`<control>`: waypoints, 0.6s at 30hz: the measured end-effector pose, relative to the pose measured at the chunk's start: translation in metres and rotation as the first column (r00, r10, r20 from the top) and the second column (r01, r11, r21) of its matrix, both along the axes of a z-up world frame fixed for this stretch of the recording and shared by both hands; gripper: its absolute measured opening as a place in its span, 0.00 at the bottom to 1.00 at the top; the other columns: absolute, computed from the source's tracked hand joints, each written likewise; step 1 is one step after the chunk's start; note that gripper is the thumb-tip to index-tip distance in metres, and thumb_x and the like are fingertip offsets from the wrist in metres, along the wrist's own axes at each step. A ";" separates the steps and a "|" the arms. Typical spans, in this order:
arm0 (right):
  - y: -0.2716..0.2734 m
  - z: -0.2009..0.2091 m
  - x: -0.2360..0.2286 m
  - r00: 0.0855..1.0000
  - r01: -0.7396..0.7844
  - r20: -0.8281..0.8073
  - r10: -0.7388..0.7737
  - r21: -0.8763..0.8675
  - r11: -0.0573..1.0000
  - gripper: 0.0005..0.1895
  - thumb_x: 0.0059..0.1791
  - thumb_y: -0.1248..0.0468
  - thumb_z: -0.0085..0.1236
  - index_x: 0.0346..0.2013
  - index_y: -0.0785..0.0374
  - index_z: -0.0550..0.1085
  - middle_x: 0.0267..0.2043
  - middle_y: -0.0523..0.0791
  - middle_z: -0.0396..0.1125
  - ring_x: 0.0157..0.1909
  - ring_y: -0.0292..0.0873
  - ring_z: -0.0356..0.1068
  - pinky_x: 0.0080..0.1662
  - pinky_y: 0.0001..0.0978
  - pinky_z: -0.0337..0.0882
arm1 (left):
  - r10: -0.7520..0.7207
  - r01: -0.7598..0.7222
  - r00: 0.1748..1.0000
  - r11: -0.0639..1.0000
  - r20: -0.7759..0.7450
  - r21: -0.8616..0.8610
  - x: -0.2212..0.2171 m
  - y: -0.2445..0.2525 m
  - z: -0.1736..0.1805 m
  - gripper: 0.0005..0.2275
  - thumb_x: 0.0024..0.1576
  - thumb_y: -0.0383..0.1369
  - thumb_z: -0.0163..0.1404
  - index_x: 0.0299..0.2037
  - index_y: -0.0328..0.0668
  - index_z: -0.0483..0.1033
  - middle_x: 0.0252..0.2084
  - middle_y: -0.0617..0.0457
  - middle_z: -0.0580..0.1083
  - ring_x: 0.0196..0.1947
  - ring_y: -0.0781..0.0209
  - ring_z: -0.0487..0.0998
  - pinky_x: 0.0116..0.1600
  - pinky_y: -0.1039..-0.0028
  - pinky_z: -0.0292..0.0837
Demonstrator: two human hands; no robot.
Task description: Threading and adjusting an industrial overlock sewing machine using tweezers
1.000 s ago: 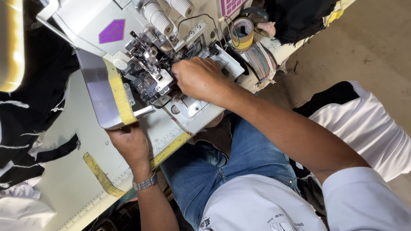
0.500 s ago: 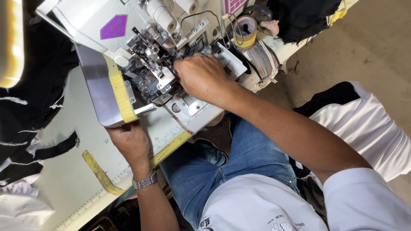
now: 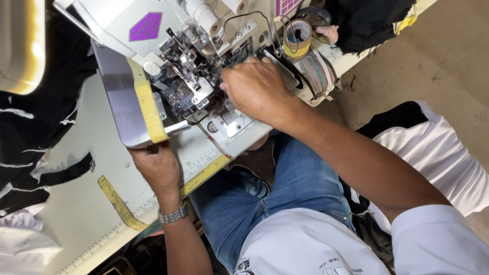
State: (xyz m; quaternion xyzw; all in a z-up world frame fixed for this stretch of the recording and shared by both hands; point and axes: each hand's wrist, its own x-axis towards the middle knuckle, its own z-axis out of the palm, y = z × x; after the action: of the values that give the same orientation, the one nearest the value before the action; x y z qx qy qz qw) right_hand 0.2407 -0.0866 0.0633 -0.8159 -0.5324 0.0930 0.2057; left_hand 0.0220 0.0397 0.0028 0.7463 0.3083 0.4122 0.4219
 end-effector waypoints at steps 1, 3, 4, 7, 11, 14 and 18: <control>0.004 -0.007 -0.001 1.000 -0.002 0.000 0.002 0.000 1.000 0.13 0.54 0.70 0.47 0.38 0.68 0.81 0.24 0.52 0.71 0.36 0.58 0.75 0.44 0.55 0.73 | 0.002 -0.002 1.000 1.000 0.000 0.000 0.000 0.000 0.000 0.23 0.59 0.19 0.52 0.62 0.30 0.57 0.55 0.36 0.67 0.62 0.41 0.68 0.72 0.45 0.54; 0.013 -0.022 -0.003 0.996 -0.033 -0.080 0.031 -0.023 0.999 0.14 0.54 0.71 0.46 0.39 0.70 0.81 0.25 0.53 0.72 0.36 0.57 0.75 0.45 0.55 0.73 | 0.000 0.000 1.000 1.000 -0.004 0.001 0.000 0.000 0.001 0.23 0.59 0.20 0.52 0.63 0.30 0.57 0.56 0.36 0.67 0.63 0.40 0.68 0.72 0.45 0.54; 0.011 -0.019 -0.003 0.996 -0.036 -0.080 0.034 -0.023 0.999 0.14 0.54 0.71 0.46 0.39 0.70 0.81 0.25 0.53 0.72 0.36 0.57 0.75 0.45 0.55 0.73 | 0.003 -0.003 1.000 1.000 -0.004 0.001 0.000 0.000 0.001 0.23 0.59 0.20 0.52 0.63 0.30 0.57 0.56 0.36 0.67 0.63 0.40 0.68 0.72 0.45 0.54; -0.001 -0.001 -0.001 0.987 -0.031 -0.161 0.019 -0.073 0.997 0.16 0.55 0.69 0.44 0.44 0.70 0.81 0.27 0.55 0.73 0.36 0.56 0.75 0.44 0.54 0.74 | -0.002 0.002 1.000 1.000 -0.009 -0.002 0.000 0.001 0.001 0.23 0.60 0.20 0.53 0.63 0.30 0.56 0.56 0.35 0.67 0.63 0.40 0.68 0.72 0.45 0.53; -0.023 0.026 0.010 0.985 -0.079 -0.162 0.055 -0.140 0.987 0.13 0.55 0.68 0.47 0.45 0.68 0.80 0.31 0.56 0.74 0.42 0.62 0.76 0.46 0.59 0.73 | -0.005 0.004 1.000 1.000 -0.009 -0.011 -0.001 0.003 -0.001 0.24 0.60 0.21 0.53 0.64 0.30 0.56 0.56 0.35 0.67 0.63 0.39 0.68 0.73 0.44 0.53; -0.027 0.029 0.013 0.997 -0.048 -0.066 0.040 -0.121 0.991 0.14 0.56 0.66 0.47 0.46 0.69 0.79 0.33 0.58 0.74 0.44 0.63 0.76 0.45 0.60 0.74 | 0.006 -0.006 1.000 1.000 -0.008 -0.014 -0.004 0.003 -0.001 0.24 0.60 0.21 0.53 0.64 0.29 0.55 0.56 0.34 0.67 0.63 0.38 0.68 0.73 0.43 0.52; -0.014 -0.010 0.017 0.998 -0.011 0.056 0.013 -0.031 0.999 0.13 0.56 0.64 0.47 0.47 0.65 0.79 0.31 0.52 0.73 0.39 0.55 0.76 0.42 0.51 0.75 | 0.007 -0.007 1.000 1.000 0.001 -0.020 -0.004 0.000 0.002 0.24 0.60 0.22 0.53 0.64 0.30 0.56 0.56 0.36 0.67 0.63 0.39 0.69 0.72 0.43 0.52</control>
State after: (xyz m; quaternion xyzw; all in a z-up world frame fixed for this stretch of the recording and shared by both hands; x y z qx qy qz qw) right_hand 0.2574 -0.1004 0.0528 -0.8180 -0.5413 0.0795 0.1775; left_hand 0.0185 0.0400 0.0047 0.7407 0.3149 0.4111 0.4281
